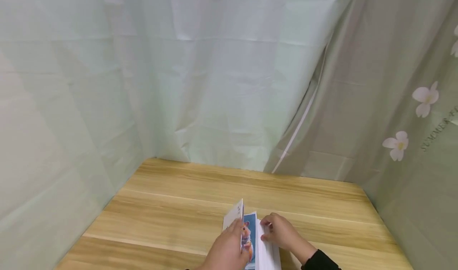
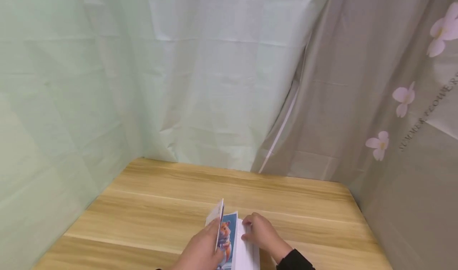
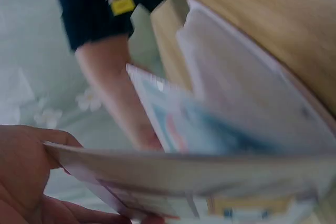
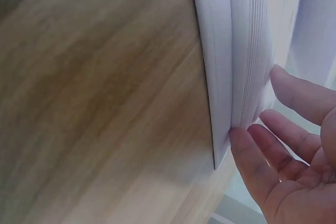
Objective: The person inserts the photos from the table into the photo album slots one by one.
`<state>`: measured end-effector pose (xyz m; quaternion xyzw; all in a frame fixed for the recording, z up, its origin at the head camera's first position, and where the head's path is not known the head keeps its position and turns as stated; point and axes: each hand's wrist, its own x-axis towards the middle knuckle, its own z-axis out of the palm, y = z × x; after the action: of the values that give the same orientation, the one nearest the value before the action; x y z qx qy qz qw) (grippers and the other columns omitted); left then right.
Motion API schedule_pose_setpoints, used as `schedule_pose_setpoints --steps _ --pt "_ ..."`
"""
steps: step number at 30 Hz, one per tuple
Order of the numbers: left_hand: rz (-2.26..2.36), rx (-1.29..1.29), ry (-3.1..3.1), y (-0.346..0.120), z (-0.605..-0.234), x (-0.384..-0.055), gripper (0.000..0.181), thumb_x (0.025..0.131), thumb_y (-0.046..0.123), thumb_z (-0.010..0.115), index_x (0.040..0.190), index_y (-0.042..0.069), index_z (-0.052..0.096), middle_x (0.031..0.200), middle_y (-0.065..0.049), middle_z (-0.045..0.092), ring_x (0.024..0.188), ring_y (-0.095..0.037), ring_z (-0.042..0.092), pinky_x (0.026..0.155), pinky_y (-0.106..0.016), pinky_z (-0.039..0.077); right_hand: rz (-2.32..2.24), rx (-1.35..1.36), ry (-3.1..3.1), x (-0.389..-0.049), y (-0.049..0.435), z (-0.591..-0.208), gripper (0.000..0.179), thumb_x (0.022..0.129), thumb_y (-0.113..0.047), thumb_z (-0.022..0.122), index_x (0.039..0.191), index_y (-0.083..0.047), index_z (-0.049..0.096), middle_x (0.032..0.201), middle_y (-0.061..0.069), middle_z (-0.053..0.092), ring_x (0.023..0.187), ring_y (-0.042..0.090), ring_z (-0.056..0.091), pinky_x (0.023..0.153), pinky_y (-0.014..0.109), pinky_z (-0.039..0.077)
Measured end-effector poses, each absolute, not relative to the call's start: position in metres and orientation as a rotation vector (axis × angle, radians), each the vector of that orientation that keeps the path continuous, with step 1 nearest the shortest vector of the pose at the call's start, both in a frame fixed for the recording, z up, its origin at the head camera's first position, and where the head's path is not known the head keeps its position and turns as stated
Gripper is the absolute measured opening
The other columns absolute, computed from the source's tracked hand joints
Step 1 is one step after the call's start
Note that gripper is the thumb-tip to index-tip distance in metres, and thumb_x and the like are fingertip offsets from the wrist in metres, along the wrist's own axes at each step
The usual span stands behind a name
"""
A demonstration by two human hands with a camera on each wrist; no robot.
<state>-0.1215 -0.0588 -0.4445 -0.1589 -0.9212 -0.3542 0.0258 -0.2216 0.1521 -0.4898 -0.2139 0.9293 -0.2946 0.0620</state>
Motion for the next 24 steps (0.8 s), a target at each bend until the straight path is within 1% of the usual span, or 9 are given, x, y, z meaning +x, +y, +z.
schedule_pose_setpoints --steps 3,6,10,12,15,17,19,24 --pt "-0.790 -0.518 -2.870 -0.039 -0.455 -0.124 0.070 0.075 0.020 0.071 0.132 -0.016 0.052 0.135 -0.028 0.057 0.122 -0.039 0.058 0.097 -0.045 0.051 -0.918 -0.674 2.806 -0.222 0.154 -0.491 0.030 0.073 -0.006 0.088 0.098 -0.005 0.071 0.091 0.001 0.062 0.084 0.019 0.060 0.071 0.036 0.053" --pt "-0.553 -0.509 -2.859 -0.022 -0.467 -0.126 0.072 0.070 0.027 0.073 0.128 -0.014 0.058 0.130 -0.025 0.061 0.117 -0.034 0.061 0.089 -0.037 0.056 -0.984 -0.715 2.773 -0.225 0.159 -0.494 0.029 0.073 -0.004 0.087 0.098 -0.004 0.072 0.092 0.002 0.063 0.084 0.019 0.060 0.071 0.033 0.053" --pt "-0.272 -0.458 -2.788 -0.003 -0.485 -0.129 0.074 0.065 0.038 0.081 0.122 -0.008 0.065 0.123 -0.019 0.066 0.112 -0.029 0.064 0.078 -0.031 0.057 -1.097 -0.741 2.703 -0.229 0.170 -0.500 0.023 0.079 -0.002 0.081 0.099 -0.003 0.071 0.098 0.005 0.064 0.087 0.022 0.062 0.071 0.028 0.053" --pt "-0.151 -0.416 -2.758 0.004 -0.496 -0.130 0.077 0.062 0.043 0.085 0.120 -0.004 0.068 0.120 -0.016 0.068 0.110 -0.026 0.064 0.075 -0.028 0.056 -1.144 -0.743 2.668 -0.230 0.174 -0.503 0.017 0.083 -0.002 0.078 0.099 -0.003 0.071 0.100 0.006 0.065 0.088 0.023 0.063 0.070 0.026 0.053" --pt "-0.033 -0.359 -2.666 0.012 -0.514 -0.131 0.057 0.071 0.037 0.082 0.112 -0.001 0.072 0.113 -0.013 0.071 0.106 -0.024 0.065 0.069 -0.026 0.055 -1.209 -0.742 2.610 -0.229 0.177 -0.505 0.010 0.088 -0.001 0.073 0.097 -0.001 0.071 0.100 0.008 0.065 0.090 0.025 0.065 0.070 0.024 0.054" --pt "-0.002 -0.336 -2.631 0.015 -0.523 -0.131 0.042 0.079 0.028 0.076 0.110 -0.001 0.073 0.110 -0.013 0.071 0.105 -0.024 0.065 0.066 -0.026 0.055 -1.233 -0.735 2.586 -0.229 0.176 -0.505 0.008 0.089 -0.001 0.071 0.097 0.000 0.070 0.100 0.009 0.066 0.090 0.025 0.065 0.069 0.024 0.055" --pt "-0.008 -0.322 -2.617 0.016 -0.530 -0.131 0.031 0.084 0.019 0.070 0.107 -0.002 0.074 0.109 -0.014 0.071 0.104 -0.025 0.066 0.063 -0.027 0.055 -1.247 -0.718 2.574 -0.228 0.175 -0.504 0.007 0.090 -0.002 0.071 0.097 0.000 0.070 0.099 0.008 0.065 0.090 0.024 0.064 0.069 0.023 0.055" --pt "-0.104 -0.302 -2.698 0.016 -0.534 -0.133 0.032 0.085 0.016 0.068 0.107 -0.007 0.072 0.114 -0.016 0.068 0.108 -0.026 0.062 0.062 -0.031 0.055 -1.225 -0.667 2.623 -0.225 0.168 -0.503 0.012 0.088 -0.008 0.076 0.094 0.000 0.069 0.095 0.006 0.065 0.086 0.022 0.065 0.067 0.023 0.054"
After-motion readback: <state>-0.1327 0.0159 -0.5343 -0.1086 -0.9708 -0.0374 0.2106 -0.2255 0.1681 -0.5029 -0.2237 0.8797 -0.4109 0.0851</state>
